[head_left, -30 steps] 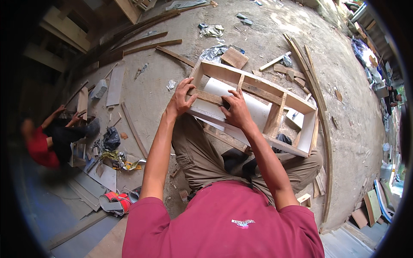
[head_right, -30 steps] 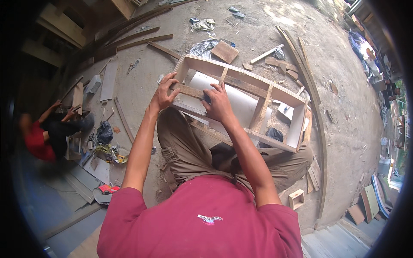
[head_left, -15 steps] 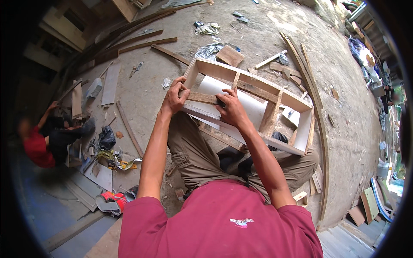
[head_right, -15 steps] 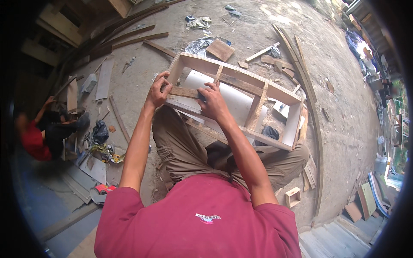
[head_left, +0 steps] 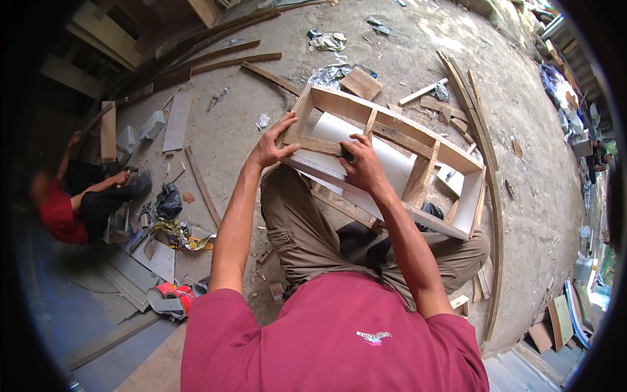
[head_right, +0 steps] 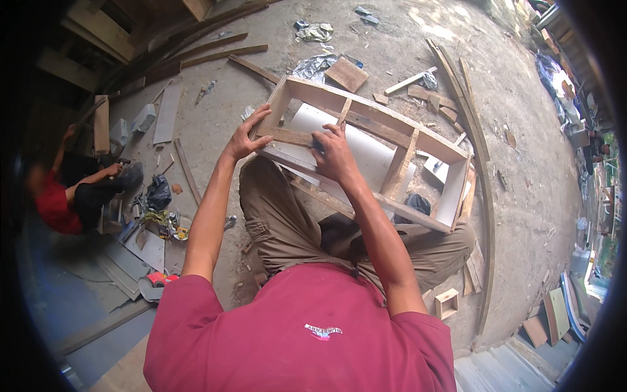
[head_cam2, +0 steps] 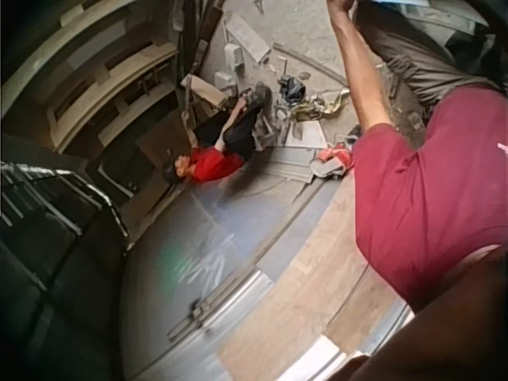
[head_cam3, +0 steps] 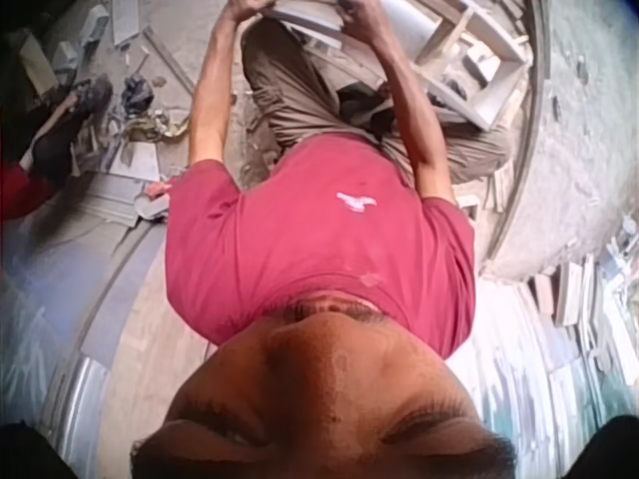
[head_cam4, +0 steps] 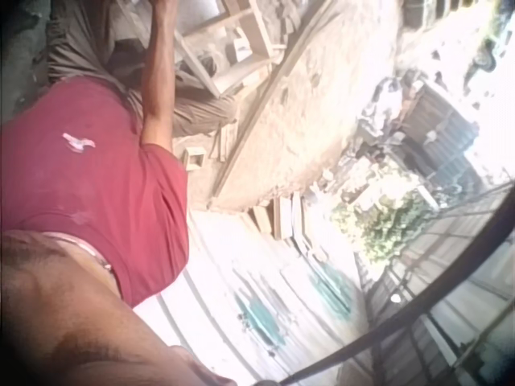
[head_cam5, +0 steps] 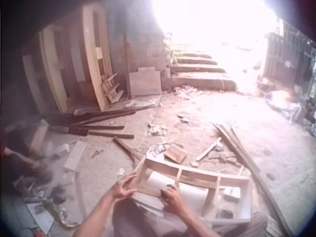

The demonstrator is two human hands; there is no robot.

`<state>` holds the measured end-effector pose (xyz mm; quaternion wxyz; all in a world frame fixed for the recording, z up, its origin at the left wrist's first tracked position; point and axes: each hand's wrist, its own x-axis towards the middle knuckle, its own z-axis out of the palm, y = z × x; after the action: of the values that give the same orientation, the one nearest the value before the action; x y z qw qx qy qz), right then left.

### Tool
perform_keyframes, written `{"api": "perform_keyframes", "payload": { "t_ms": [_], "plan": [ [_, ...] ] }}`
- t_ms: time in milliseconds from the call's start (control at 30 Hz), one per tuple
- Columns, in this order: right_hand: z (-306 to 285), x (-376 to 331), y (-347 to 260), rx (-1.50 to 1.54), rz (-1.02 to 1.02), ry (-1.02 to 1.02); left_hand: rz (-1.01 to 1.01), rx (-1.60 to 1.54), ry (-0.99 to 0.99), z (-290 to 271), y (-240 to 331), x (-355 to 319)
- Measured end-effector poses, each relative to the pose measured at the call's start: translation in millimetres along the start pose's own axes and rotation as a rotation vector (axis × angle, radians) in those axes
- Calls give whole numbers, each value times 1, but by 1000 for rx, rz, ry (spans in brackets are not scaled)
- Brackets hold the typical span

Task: The person assembles a wooden frame by fitting wooden pieces together. They adjust the pieces to ensure a proper fit and use a hand saw to cut a piece of wood to size.

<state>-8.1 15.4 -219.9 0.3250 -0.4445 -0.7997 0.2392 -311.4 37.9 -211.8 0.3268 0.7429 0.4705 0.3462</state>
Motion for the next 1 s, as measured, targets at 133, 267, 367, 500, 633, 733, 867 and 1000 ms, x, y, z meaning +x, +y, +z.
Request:
{"api": "perform_keyframes", "payload": {
  "t_ms": [133, 267, 367, 500, 633, 733, 867, 1000],
  "plan": [
    [2, 0, -1, -27, -8, 1, -40, -34, -15, -3, -5, 1],
    [-2, 1, -5, -10, -8, 0, -49, 6, 16, 0, -3, 1],
    [-2, 0, -5, -17, -12, 27, -87, -7, 29, 1, 6, 3],
    [-4, 1, -6, -28, -9, 23, -80, 27, 46, 3, 5, 2],
    [-3, 2, -5, -25, -17, 38, -69, 37, 62, 5, 5, 1],
    [-2, 1, -4, -63, -9, 27, -60, 29, 67, 6, 6, 1],
    [0, 2, -5, -87, 7, 20, -55, 35, 73, 5, 3, 0],
    [1, 3, -3, -101, 11, 27, -77, 34, 89, 8, 7, 0]
  ]
}}
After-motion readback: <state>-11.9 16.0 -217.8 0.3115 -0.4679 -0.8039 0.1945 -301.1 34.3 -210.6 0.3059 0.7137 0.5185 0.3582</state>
